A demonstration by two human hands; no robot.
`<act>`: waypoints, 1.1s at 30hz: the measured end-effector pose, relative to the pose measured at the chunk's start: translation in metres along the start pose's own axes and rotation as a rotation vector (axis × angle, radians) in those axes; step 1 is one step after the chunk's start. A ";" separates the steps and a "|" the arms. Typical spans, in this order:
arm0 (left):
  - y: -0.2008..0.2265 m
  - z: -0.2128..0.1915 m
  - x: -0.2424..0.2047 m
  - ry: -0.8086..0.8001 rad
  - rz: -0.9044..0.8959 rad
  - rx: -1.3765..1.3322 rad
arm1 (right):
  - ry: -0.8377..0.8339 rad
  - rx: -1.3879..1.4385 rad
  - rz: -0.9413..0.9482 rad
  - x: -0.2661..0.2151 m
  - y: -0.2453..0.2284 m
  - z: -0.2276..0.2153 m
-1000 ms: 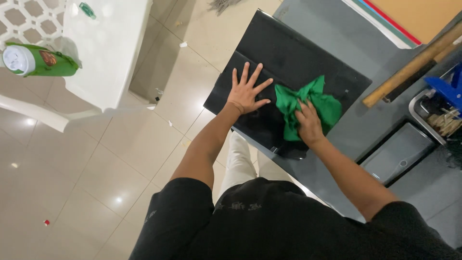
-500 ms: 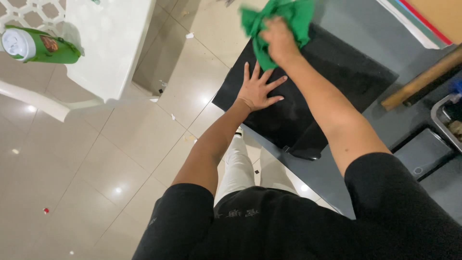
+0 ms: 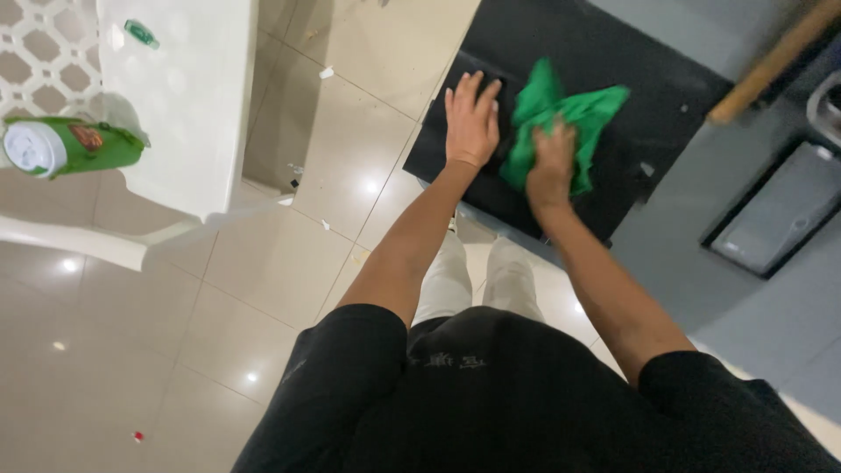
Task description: Assembling plastic storage boxes by folding the bodies and attaching lids, then stacking them.
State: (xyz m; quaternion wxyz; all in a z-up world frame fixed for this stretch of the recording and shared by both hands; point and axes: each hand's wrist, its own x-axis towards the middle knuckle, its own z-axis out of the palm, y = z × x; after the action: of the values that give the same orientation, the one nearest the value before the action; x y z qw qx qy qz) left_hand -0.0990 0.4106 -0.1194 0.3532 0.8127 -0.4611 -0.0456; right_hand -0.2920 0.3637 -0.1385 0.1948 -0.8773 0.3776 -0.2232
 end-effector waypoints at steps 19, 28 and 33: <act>-0.100 -0.025 -0.003 -0.337 -0.290 -0.196 | 0.144 -0.086 -0.108 0.005 -0.099 0.050; -0.064 -0.047 -0.009 -0.289 -0.451 0.077 | -0.048 -0.288 -0.103 0.021 0.045 -0.015; -0.035 -0.072 0.002 -0.339 -0.504 0.120 | 0.175 -0.092 0.403 -0.008 0.075 -0.084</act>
State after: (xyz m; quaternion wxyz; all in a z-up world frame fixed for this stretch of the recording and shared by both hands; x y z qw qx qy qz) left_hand -0.0440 0.4591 -0.0865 0.1999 0.9017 -0.2994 -0.2393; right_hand -0.3856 0.3066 -0.1094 0.1617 -0.7694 0.5705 -0.2374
